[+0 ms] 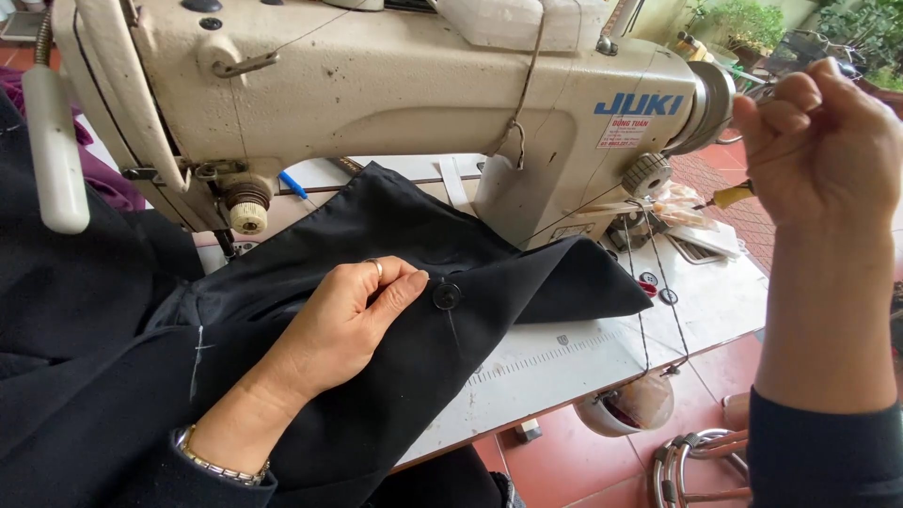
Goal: The person hand-sews a black button onto a piece of black fabric using a needle and thread. They repeatedly pass the needle through the buttonholes and fabric, pulling the thread tight to secure the button in place.
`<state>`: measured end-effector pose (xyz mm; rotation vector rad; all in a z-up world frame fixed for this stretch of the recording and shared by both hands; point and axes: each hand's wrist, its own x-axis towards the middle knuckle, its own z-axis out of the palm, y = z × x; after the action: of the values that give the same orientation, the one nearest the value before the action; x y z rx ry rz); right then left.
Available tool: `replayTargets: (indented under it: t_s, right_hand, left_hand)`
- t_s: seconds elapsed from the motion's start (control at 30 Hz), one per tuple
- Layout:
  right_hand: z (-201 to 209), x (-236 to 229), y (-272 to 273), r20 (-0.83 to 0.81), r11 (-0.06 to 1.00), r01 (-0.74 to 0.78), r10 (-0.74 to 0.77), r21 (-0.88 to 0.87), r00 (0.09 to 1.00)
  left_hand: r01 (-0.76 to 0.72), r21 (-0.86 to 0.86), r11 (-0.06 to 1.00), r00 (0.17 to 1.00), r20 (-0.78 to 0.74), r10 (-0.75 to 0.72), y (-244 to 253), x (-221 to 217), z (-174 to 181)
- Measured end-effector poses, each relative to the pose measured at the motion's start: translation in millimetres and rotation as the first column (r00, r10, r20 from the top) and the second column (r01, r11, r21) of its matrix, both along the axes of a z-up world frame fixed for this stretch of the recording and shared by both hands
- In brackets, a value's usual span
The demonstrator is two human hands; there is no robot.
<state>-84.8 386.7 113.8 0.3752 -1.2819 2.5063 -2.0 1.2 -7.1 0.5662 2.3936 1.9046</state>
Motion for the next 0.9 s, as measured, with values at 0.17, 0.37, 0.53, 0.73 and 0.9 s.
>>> replayTargets:
  t_s: [0.17,0.37,0.53,0.73,0.9]
  right_hand:
    - [-10.3,-23.1,45.4,-0.002,0.990,0.134,-0.134,-0.032,0.991]
    - [-24.5,-51.3,108.3,-0.044,0.998,0.068,-0.069,-0.015,0.997]
    - [-33.6,-67.9,146.1,-0.135,0.985,0.142,-0.128,0.101,0.982]
    - [-26.6,-45.4,74.7,-0.194,0.923,0.303,-0.261,0.238,0.946]
    - [-21.8,38.1,-95.1,-0.268,0.596,0.215,0.001,0.773,0.963]
  left_hand:
    - [-0.006,-0.010,1.000,1.000,-0.030,0.005,0.5,-0.7,-2.0]
    - [-0.025,-0.032,0.999,1.000,-0.013,0.025,0.8,-0.9,-2.2]
    - [-0.030,-0.046,0.998,0.999,-0.041,0.028,1.5,-1.7,-3.3]
    - [-0.046,-0.066,0.997,0.997,-0.061,0.042,1.2,-2.3,-3.8]
    - [-0.059,-0.078,0.995,0.992,0.107,0.067,5.7,6.7,20.6]
